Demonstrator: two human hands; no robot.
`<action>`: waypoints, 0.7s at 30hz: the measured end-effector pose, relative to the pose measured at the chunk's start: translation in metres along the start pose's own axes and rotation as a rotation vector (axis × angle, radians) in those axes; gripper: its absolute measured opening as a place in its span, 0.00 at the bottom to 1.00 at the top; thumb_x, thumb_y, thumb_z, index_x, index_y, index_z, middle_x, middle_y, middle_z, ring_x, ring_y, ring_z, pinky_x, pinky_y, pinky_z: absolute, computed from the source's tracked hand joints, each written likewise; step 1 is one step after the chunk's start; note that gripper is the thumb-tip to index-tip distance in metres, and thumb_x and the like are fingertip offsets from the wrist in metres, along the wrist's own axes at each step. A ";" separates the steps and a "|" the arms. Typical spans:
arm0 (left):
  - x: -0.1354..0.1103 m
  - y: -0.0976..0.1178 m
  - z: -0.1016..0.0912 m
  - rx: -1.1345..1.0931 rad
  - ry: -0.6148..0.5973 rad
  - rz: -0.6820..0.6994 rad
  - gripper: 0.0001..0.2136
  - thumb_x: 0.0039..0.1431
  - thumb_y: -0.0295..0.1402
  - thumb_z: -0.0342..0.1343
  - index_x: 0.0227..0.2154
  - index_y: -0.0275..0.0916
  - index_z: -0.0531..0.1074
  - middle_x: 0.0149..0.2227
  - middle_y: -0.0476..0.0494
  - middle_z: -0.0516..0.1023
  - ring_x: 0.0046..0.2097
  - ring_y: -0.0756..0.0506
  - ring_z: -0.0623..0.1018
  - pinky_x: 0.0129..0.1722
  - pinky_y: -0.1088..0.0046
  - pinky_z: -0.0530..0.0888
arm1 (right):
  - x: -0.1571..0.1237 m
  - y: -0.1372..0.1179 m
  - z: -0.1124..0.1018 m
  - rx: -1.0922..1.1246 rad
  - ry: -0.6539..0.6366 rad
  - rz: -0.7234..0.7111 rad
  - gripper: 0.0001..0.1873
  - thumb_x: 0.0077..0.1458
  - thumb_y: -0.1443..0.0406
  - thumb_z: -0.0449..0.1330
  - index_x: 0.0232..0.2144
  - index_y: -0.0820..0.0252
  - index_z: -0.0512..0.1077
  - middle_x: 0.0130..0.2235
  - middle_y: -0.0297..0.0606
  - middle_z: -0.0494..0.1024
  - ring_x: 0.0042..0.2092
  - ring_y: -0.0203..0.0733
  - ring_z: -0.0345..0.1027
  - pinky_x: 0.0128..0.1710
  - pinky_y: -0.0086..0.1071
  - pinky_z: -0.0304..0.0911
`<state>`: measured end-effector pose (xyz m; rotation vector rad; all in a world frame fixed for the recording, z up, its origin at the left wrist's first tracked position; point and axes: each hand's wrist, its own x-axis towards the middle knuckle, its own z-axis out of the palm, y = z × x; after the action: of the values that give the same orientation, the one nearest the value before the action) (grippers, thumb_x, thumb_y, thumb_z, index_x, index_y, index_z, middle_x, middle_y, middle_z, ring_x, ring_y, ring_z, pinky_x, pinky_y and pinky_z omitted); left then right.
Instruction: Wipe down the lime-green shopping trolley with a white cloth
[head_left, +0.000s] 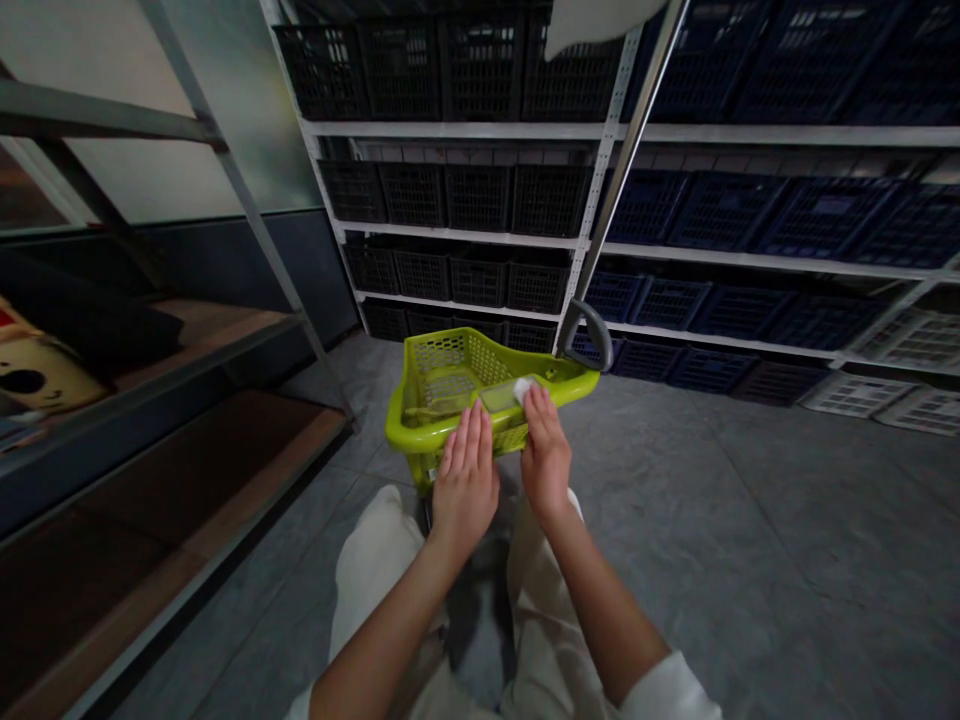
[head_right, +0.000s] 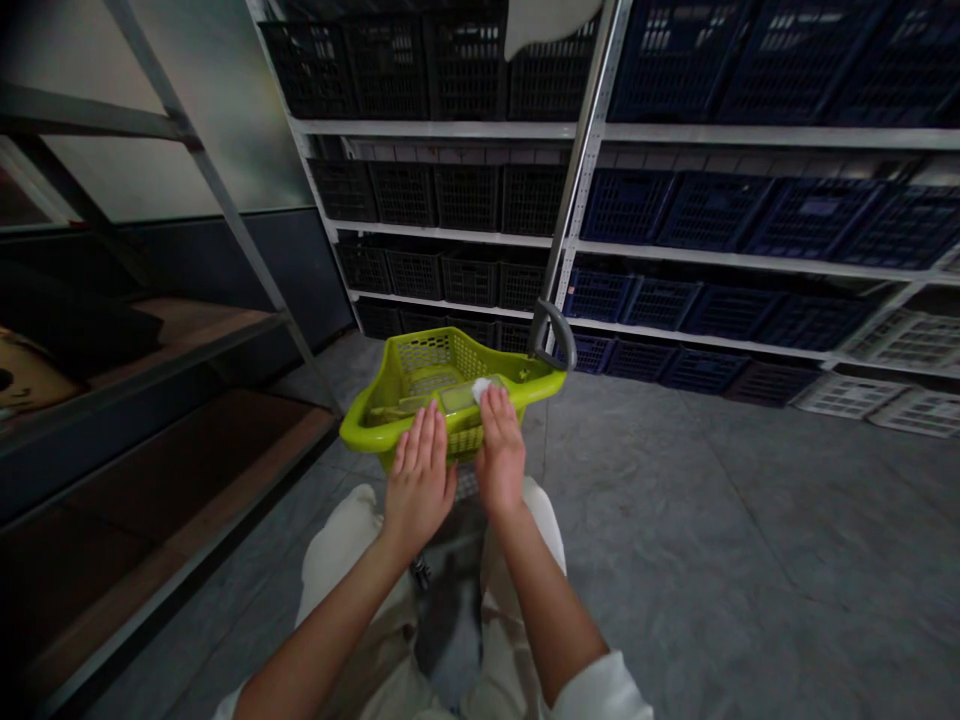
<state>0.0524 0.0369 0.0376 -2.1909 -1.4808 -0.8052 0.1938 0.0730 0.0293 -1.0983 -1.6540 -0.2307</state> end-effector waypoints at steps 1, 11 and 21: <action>0.002 -0.002 0.003 0.009 0.005 -0.006 0.36 0.64 0.28 0.46 0.71 0.28 0.37 0.72 0.33 0.49 0.73 0.39 0.51 0.69 0.57 0.55 | 0.000 -0.006 0.004 0.017 -0.059 -0.043 0.41 0.58 0.77 0.45 0.71 0.52 0.48 0.69 0.41 0.60 0.72 0.43 0.48 0.69 0.51 0.53; 0.023 -0.035 0.021 0.016 0.022 0.002 0.36 0.66 0.33 0.49 0.71 0.29 0.39 0.70 0.29 0.55 0.72 0.37 0.55 0.69 0.57 0.56 | 0.027 0.031 0.013 0.060 0.011 0.052 0.39 0.59 0.77 0.42 0.70 0.49 0.53 0.68 0.39 0.63 0.71 0.43 0.51 0.68 0.54 0.55; 0.049 -0.068 0.050 -0.086 0.023 -0.055 0.37 0.65 0.29 0.49 0.71 0.32 0.36 0.70 0.30 0.56 0.73 0.38 0.51 0.69 0.53 0.55 | 0.039 0.054 0.042 0.075 -0.085 -0.024 0.37 0.61 0.75 0.45 0.70 0.46 0.52 0.65 0.42 0.68 0.68 0.44 0.58 0.68 0.57 0.50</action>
<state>0.0152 0.1267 0.0301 -2.2036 -1.5276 -0.9248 0.2074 0.1505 0.0256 -1.0453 -1.7381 -0.1378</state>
